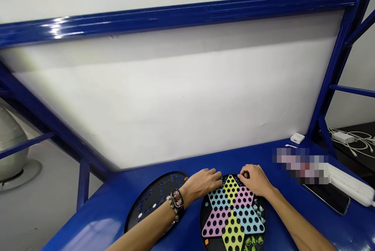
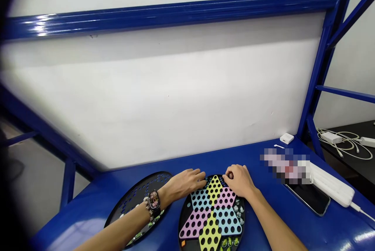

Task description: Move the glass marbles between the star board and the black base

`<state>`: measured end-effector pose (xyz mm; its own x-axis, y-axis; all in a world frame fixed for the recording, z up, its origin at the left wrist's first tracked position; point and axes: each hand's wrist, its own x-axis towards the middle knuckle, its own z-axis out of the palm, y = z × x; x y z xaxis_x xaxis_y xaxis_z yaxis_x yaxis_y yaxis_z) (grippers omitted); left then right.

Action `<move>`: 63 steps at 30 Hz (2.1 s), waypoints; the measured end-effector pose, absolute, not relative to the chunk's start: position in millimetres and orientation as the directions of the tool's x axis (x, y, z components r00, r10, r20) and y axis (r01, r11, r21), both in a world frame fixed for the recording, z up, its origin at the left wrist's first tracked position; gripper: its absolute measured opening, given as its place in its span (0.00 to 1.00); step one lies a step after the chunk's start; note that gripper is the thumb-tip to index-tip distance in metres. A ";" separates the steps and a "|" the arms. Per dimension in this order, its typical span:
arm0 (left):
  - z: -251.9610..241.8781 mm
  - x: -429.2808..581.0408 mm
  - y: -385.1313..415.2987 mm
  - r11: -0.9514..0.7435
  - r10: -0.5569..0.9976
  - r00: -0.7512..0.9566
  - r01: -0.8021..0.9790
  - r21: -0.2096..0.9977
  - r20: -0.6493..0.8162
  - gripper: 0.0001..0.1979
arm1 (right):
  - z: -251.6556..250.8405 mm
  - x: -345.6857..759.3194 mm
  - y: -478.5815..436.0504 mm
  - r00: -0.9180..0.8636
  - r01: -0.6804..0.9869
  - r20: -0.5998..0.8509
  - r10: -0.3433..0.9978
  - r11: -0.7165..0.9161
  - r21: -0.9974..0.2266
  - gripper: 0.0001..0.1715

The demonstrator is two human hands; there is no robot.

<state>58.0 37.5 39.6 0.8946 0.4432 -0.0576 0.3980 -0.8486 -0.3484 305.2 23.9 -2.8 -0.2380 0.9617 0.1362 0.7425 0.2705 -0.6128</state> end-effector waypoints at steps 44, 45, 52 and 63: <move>58.5 55.2 46.0 -0.828 0.528 0.849 0.518 -0.215 0.013 0.09 | -6.5 307.5 24.5 -0.250 0.726 0.153 0.956 0.290 -0.623 0.20; 64.8 45.8 45.2 -0.786 0.600 0.800 0.594 -0.170 0.025 0.10 | -6.8 307.6 24.4 -0.252 0.724 0.154 0.955 0.292 -0.625 0.20; 84.5 -44.1 29.5 -0.276 0.940 0.260 0.960 -0.048 -0.220 0.13 | -8.3 308.0 25.1 -0.246 0.721 0.162 0.956 0.292 -0.628 0.19; 86.1 -48.5 13.1 -0.185 0.928 0.273 0.929 0.320 -0.254 0.18 | -9.4 309.1 25.4 -0.246 0.720 0.153 0.957 0.286 -0.632 0.19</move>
<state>-48.5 13.1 86.1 0.2728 0.9279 -0.2540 0.9290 -0.1854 0.3204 309.1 25.4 -9.4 -0.2462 0.9570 0.1533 0.7200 0.2865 -0.6321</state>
